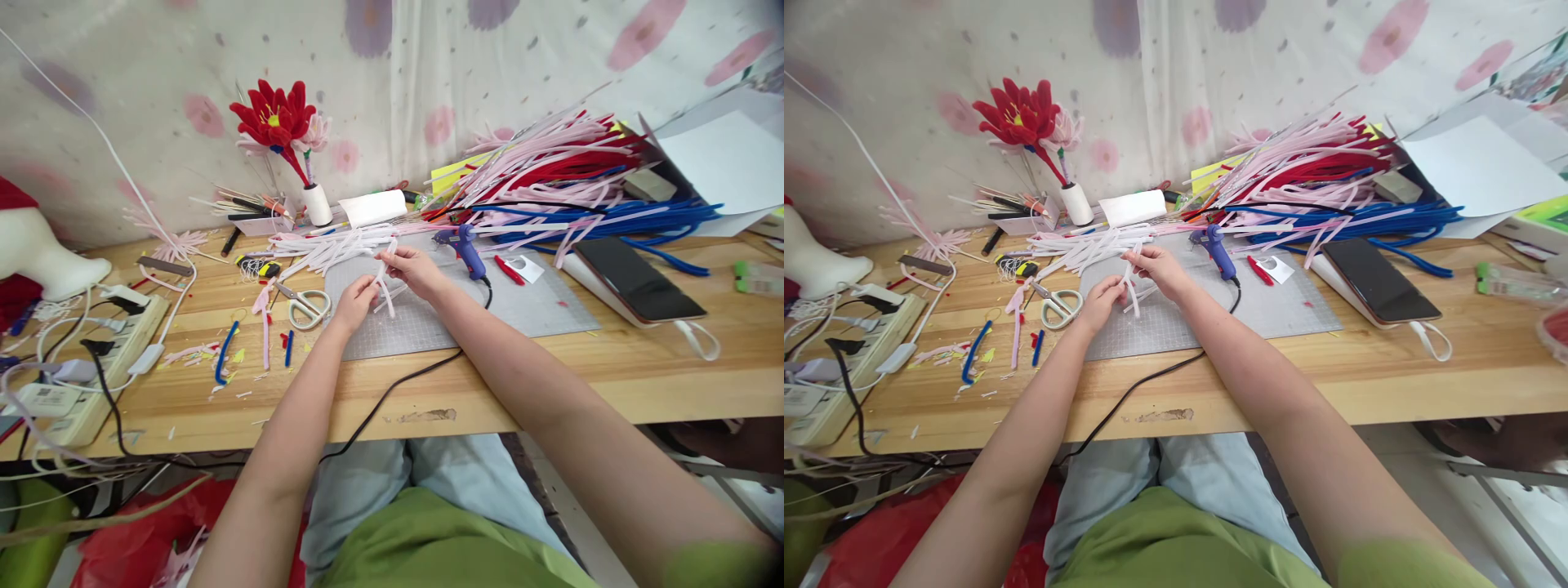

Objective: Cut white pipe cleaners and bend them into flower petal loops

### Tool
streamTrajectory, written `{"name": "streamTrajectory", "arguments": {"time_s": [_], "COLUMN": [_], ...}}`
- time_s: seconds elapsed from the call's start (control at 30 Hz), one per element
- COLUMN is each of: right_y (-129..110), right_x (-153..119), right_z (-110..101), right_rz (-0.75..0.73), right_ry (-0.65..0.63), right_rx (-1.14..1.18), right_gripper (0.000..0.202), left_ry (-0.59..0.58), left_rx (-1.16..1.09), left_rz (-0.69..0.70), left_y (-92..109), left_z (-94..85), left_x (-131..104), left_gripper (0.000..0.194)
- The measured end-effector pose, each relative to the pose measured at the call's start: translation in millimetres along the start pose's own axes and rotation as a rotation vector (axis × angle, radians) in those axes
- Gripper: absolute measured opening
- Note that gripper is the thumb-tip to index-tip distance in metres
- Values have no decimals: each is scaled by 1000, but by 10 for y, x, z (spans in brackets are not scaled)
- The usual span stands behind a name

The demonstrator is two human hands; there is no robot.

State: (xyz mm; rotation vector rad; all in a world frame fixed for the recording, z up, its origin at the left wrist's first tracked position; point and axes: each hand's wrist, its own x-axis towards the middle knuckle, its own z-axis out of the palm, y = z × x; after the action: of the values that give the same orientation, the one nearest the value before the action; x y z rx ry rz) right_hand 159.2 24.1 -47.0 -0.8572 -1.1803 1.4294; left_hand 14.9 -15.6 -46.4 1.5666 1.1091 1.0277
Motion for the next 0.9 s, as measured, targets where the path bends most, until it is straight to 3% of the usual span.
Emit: {"name": "streamTrajectory", "arguments": {"time_s": [0.03,0.17,0.4,0.5,0.6,0.73,0.9], "right_y": [4,-2,31,46,39,28,62], "right_x": [3,0,-18,0,17,16,9], "right_z": [10,32,8,-1,-11,-1,25], "right_rz": [-4,-9,84,64,27,10,27], "right_ry": [-1,6,-119,-87,-31,-1,-26], "right_rx": [-5,12,86,75,62,66,176], "right_gripper": [41,39,44,41,41,42,41], "left_ry": [28,141,165,122,54,57,115], "left_rx": [-35,-120,-297,-383,-479,-465,-427], "left_rz": [9,-16,-195,-221,-260,-344,-332], "left_y": [-5,10,54,94,133,141,113], "left_z": [20,105,124,117,101,81,94], "left_x": [18,79,45,17,13,24,16], "left_gripper": [6,29,29,25,7,18,18]}}
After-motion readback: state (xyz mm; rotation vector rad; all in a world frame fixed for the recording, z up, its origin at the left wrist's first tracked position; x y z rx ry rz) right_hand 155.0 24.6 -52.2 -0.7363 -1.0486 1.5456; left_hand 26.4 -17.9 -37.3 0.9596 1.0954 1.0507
